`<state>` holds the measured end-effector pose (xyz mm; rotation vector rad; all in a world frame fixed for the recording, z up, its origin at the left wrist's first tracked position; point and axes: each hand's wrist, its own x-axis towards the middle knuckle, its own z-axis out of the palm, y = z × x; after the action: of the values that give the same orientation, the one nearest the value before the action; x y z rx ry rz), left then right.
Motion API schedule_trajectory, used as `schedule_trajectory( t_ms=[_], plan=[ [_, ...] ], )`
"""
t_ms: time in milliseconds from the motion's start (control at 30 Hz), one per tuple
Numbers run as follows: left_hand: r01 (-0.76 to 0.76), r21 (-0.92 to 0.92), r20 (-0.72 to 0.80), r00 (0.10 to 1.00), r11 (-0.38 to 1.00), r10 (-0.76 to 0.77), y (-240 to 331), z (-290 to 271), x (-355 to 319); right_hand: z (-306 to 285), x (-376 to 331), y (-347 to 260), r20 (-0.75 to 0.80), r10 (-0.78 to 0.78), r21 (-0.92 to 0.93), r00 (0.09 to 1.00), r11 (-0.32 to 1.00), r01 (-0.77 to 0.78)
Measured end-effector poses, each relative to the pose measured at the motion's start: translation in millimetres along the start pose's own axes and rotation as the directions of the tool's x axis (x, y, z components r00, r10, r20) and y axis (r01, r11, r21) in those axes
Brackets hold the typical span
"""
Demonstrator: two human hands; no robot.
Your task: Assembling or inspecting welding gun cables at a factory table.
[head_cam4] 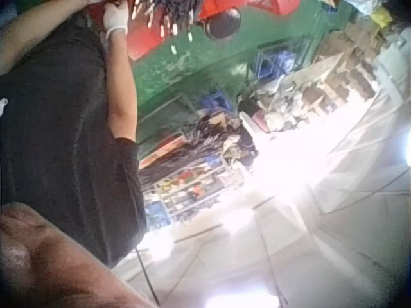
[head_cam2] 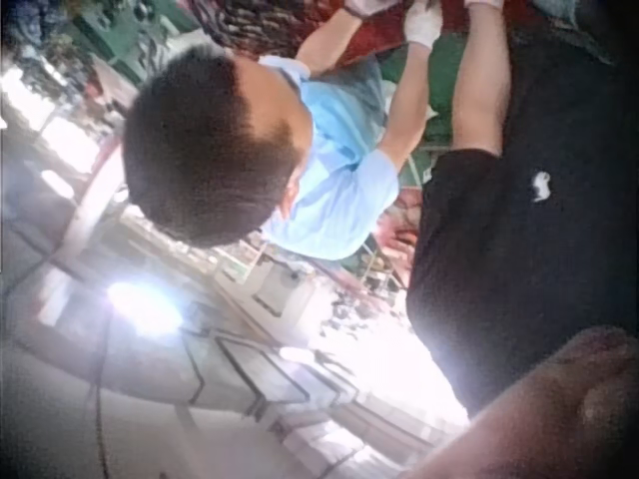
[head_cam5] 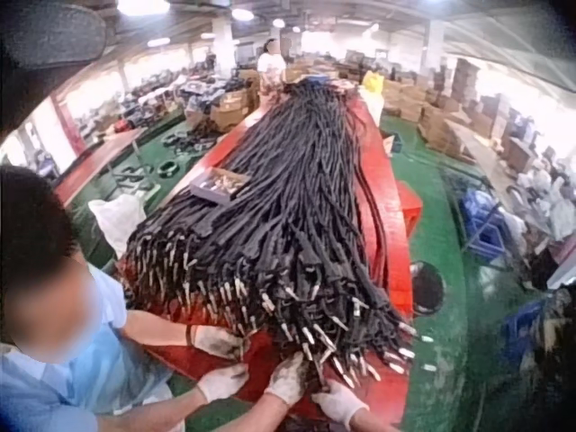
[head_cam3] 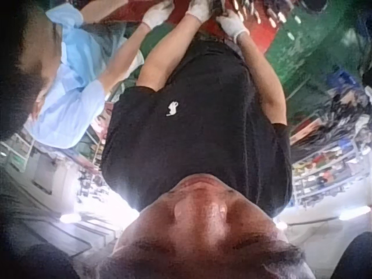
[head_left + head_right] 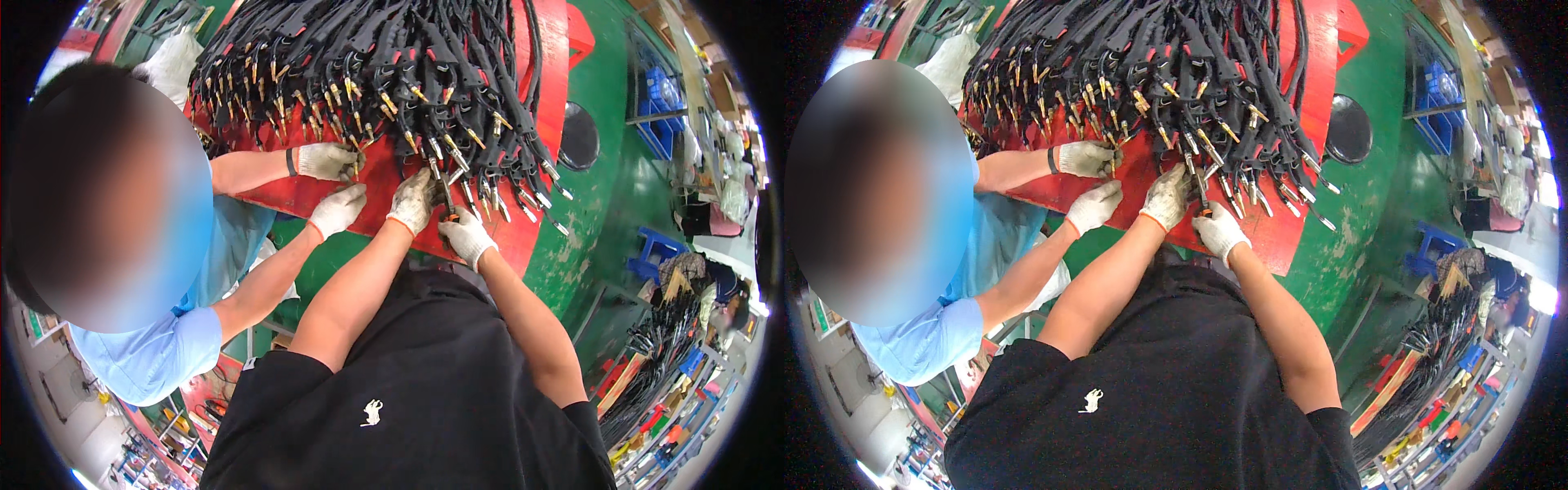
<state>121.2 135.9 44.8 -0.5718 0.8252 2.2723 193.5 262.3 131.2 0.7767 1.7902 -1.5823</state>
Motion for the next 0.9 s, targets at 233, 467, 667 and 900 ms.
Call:
schedule_trajectory(
  t_ms=[233,467,667,900],
  plan=[
    [0.005,-0.02,-0.038,0.999,1.0,-0.005,-2.3,4.4,3.5,-3.8,-3.2,-0.1,-0.019,-0.025,-0.04,1.0,0.999,0.024],
    [0.034,-0.008,-0.048,0.998,0.999,-0.035,3.9,-0.9,5.1,-7.1,-2.7,-8.5,0.014,-0.001,-0.166,1.0,0.986,0.003],
    [0.015,-0.029,-0.072,0.997,0.999,-0.017,3.4,3.0,7.2,-8.3,2.6,-9.1,-0.008,0.004,-0.219,1.0,0.976,-0.006],
    [0.013,-0.005,-0.035,0.999,1.0,-0.013,4.6,2.7,3.8,-1.9,4.8,-20.5,-0.014,0.002,-0.177,1.0,0.984,-0.004]
  ],
)
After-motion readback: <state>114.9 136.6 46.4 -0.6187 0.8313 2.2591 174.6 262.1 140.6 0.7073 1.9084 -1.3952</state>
